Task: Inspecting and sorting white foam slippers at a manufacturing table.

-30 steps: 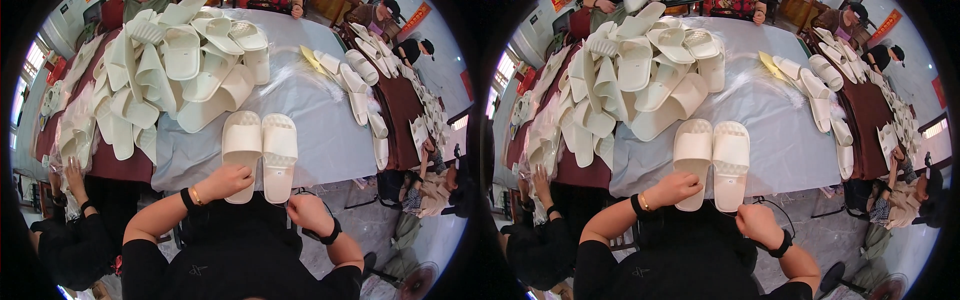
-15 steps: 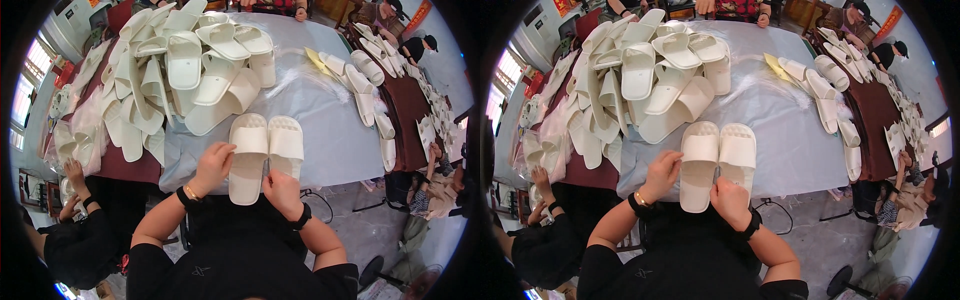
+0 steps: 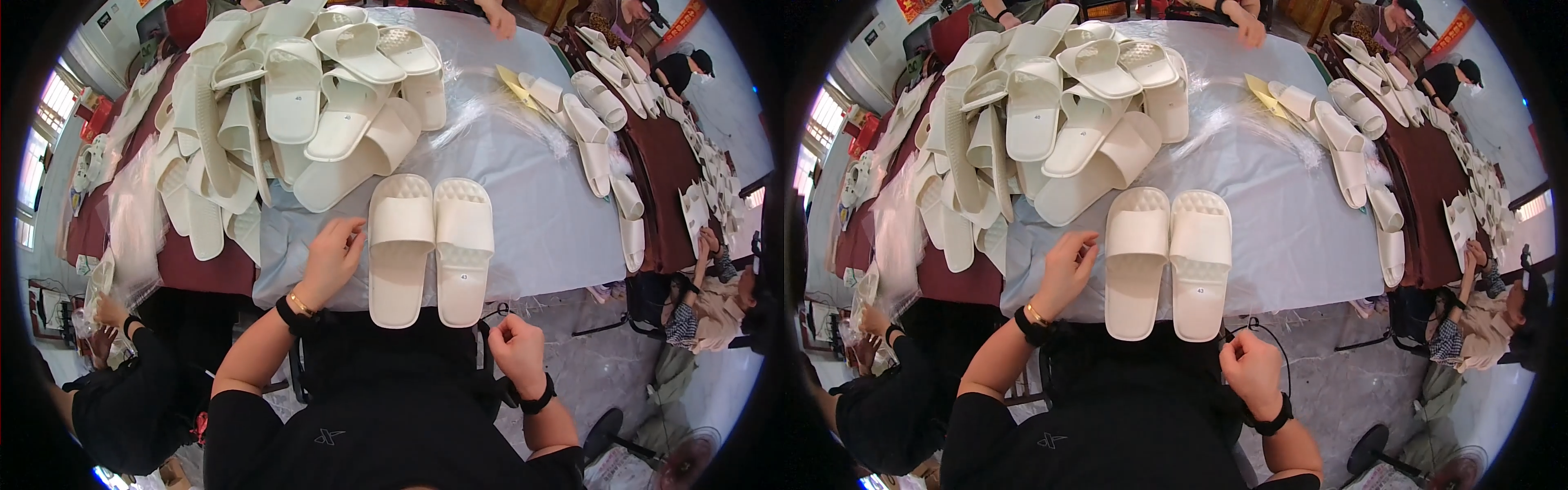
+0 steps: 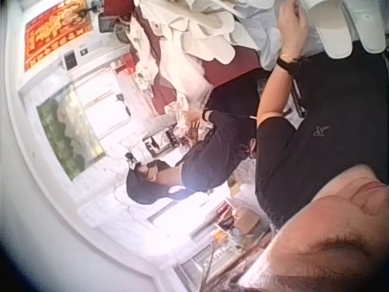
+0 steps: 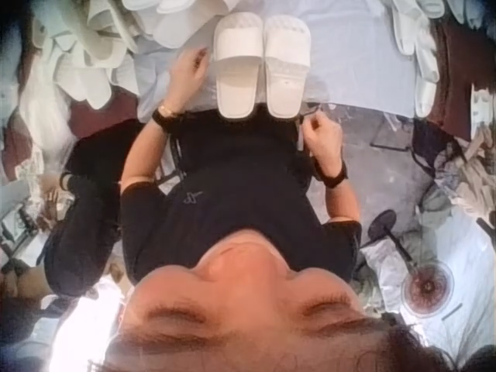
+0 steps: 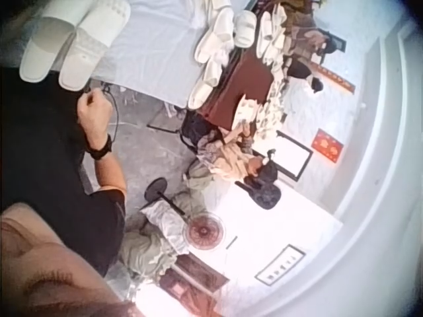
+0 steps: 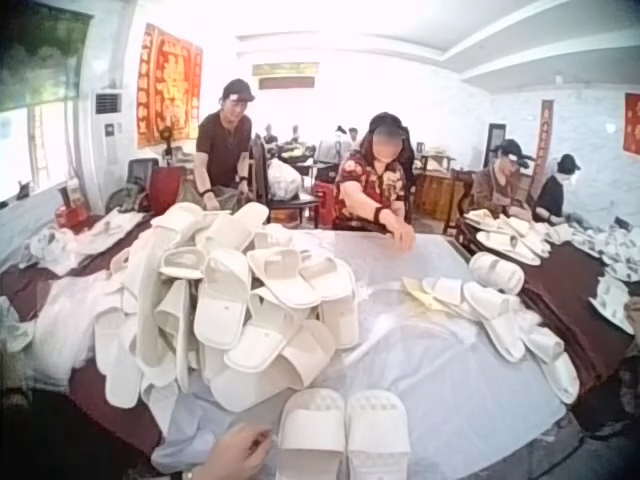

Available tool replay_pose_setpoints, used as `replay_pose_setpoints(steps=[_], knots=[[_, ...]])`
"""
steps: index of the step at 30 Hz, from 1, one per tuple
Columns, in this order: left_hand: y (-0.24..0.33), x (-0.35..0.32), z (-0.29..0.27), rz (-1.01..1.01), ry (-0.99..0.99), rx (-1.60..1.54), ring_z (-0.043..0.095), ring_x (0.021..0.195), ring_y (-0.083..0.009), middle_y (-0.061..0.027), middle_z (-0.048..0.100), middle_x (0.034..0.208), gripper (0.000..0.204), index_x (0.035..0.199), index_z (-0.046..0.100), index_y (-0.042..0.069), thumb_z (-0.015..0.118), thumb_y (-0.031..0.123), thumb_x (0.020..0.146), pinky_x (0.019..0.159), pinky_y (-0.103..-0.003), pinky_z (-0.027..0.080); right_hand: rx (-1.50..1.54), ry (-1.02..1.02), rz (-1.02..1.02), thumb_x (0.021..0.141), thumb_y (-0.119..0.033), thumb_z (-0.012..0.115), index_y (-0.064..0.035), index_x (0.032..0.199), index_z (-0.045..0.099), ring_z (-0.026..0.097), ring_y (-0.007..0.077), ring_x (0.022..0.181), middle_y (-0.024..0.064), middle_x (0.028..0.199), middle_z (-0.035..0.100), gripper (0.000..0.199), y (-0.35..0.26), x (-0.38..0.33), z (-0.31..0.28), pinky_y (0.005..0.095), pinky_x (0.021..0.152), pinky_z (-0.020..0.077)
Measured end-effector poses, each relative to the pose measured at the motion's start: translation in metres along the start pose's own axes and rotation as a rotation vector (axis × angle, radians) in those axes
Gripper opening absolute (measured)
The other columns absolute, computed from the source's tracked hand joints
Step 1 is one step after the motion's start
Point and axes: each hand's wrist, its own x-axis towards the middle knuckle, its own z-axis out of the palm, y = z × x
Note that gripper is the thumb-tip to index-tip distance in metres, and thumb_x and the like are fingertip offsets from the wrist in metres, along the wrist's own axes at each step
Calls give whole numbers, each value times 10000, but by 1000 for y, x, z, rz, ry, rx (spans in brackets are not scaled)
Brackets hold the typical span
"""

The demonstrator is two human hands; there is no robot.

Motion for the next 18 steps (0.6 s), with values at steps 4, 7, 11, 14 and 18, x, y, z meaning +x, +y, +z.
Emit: replay_pose_setpoints(steps=[4,7,11,14,18], knots=[[6,4,4,-24,-29,-16,631,701,-224,-115,631,905,238,1080,636,21,653,55,845,620,-316,510,56,-38,34,775,-103,636,-16,698,595,595,279,486,139,569,596,124,-3,-5,9,364,486,453],[10,7,4,-21,-51,-2,636,708,-223,-123,629,940,247,1088,632,19,653,63,846,622,-321,517,115,-78,20,785,-100,621,-5,706,592,592,277,482,149,564,585,126,-8,-4,24,356,483,447],[10,11,7,-23,-83,8,638,722,-236,-138,617,984,257,1100,618,10,644,80,854,637,-331,521,292,-142,40,806,-91,604,8,719,586,590,235,474,155,549,558,133,-10,5,53,337,479,434],[10,12,5,-24,-87,27,638,740,-250,-144,613,977,257,1103,611,3,634,87,861,653,-338,521,408,-189,52,855,-96,586,17,751,588,567,140,481,100,556,572,154,-24,17,69,287,469,420],[-1,25,10,-41,-51,38,632,760,-296,-156,612,993,253,1101,612,0,616,111,874,673,-375,518,445,-223,30,893,-110,580,18,785,592,566,88,512,58,579,600,168,-28,33,87,248,473,422]])
